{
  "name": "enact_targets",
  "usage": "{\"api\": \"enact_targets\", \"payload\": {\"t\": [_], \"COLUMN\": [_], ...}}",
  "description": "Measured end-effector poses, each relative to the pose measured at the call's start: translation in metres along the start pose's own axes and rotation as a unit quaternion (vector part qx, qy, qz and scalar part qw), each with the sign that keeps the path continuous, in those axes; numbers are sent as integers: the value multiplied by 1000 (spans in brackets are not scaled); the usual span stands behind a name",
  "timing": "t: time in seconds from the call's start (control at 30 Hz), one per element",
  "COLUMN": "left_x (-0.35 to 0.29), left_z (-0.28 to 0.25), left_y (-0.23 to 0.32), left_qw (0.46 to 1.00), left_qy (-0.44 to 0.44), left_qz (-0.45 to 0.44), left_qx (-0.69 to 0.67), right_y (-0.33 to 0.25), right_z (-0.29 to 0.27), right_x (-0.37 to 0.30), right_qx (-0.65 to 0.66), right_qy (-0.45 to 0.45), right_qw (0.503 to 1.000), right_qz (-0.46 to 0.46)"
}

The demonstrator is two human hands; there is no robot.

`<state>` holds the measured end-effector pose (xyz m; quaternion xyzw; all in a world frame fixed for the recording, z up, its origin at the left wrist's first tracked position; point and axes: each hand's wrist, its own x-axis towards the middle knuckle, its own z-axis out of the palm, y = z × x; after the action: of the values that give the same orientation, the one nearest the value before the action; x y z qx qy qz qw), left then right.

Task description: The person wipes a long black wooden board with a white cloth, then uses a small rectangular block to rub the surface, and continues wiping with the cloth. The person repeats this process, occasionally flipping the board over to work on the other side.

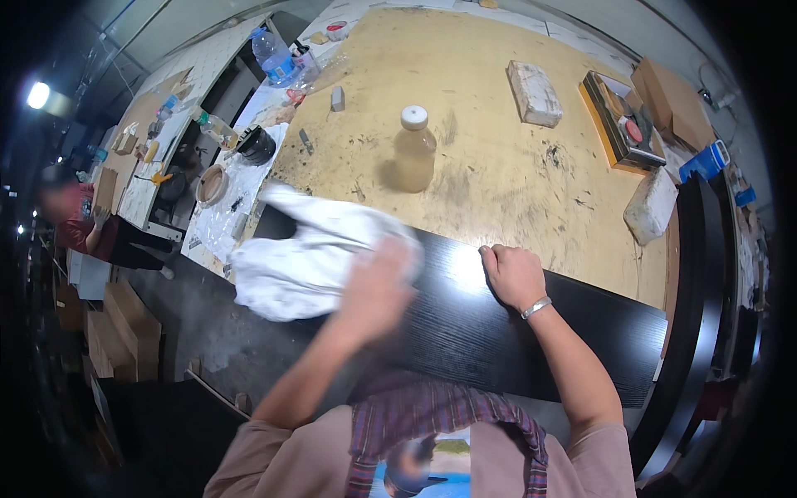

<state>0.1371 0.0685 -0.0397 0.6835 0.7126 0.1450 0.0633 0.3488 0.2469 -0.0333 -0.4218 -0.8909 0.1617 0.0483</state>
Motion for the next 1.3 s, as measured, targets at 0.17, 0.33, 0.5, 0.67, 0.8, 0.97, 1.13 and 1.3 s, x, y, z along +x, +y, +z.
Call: {"api": "enact_targets", "payload": {"t": [0.17, 0.33, 0.5, 0.67, 0.8, 0.97, 1.13, 1.3], "left_x": [-19, -111, -181, -97, -16, 54, 115, 180], "left_z": [47, -4, -55, -19, 17, 26, 77, 124], "left_y": [112, 10, -83, 29, 131, 200, 272, 382], "left_qw": [940, 990, 973, 990, 932, 859, 814, 830], "left_qy": [-52, 1, 147, 1, -156, -237, -236, -181], "left_qz": [292, 58, -176, 55, 285, 451, 531, 527], "left_qx": [-170, -127, 11, -131, -160, -43, -31, -36], "right_y": [5, 2, 0, 11, 27, 142, 237, 267], "right_z": [11, 7, 8, -2, 0, -30, -66, -57], "right_x": [4, -1, -4, -7, -10, -127, -293, -350], "right_qx": [-7, 16, 28, 74, 130, 61, -1, 162], "right_qy": [5, 7, 9, -10, 50, 323, 345, 391], "right_qw": [1000, 1000, 1000, 997, 988, 939, 823, 771], "right_qz": [-21, -2, -12, 22, -74, 100, 452, 476]}}
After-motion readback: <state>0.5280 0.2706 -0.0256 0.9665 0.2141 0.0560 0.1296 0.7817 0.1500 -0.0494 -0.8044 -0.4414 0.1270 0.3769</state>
